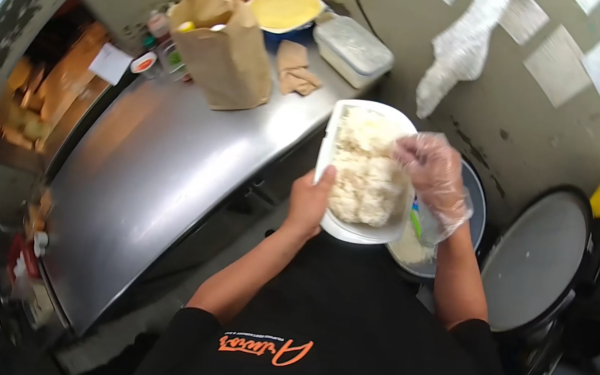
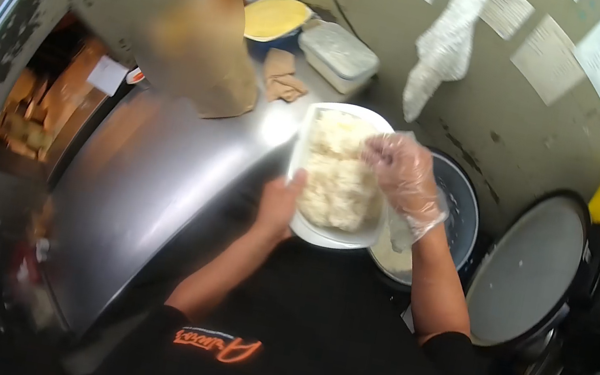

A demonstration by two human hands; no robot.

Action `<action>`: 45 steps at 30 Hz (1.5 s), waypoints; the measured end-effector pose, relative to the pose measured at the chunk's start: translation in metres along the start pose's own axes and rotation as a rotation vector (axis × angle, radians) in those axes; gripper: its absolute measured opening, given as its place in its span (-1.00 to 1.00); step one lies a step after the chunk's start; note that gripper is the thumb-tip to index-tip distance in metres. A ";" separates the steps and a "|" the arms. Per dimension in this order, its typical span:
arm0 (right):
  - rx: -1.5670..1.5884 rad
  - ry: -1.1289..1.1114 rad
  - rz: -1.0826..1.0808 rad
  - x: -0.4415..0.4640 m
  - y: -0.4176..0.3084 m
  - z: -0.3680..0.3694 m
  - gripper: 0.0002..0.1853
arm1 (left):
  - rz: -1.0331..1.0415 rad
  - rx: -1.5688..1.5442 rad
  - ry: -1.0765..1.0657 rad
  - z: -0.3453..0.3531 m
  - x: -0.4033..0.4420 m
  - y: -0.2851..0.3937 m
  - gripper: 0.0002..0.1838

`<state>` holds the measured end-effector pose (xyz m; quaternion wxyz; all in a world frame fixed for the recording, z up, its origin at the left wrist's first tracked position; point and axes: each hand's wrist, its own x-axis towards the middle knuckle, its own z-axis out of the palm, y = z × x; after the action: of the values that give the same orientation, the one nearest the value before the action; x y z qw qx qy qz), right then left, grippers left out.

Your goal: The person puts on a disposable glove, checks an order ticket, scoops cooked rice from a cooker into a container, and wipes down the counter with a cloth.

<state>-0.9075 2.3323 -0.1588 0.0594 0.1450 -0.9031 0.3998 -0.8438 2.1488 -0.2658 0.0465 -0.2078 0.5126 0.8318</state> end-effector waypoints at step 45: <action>-0.693 -0.874 -0.445 0.017 0.000 0.158 -0.65 | 0.412 -0.519 1.332 -0.385 -0.171 -0.049 -0.57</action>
<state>-0.9224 2.2119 -0.2610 -0.1915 0.4537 -0.8695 -0.0368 -0.5597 1.8593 -0.3891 -0.4816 -0.5718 0.2479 0.6161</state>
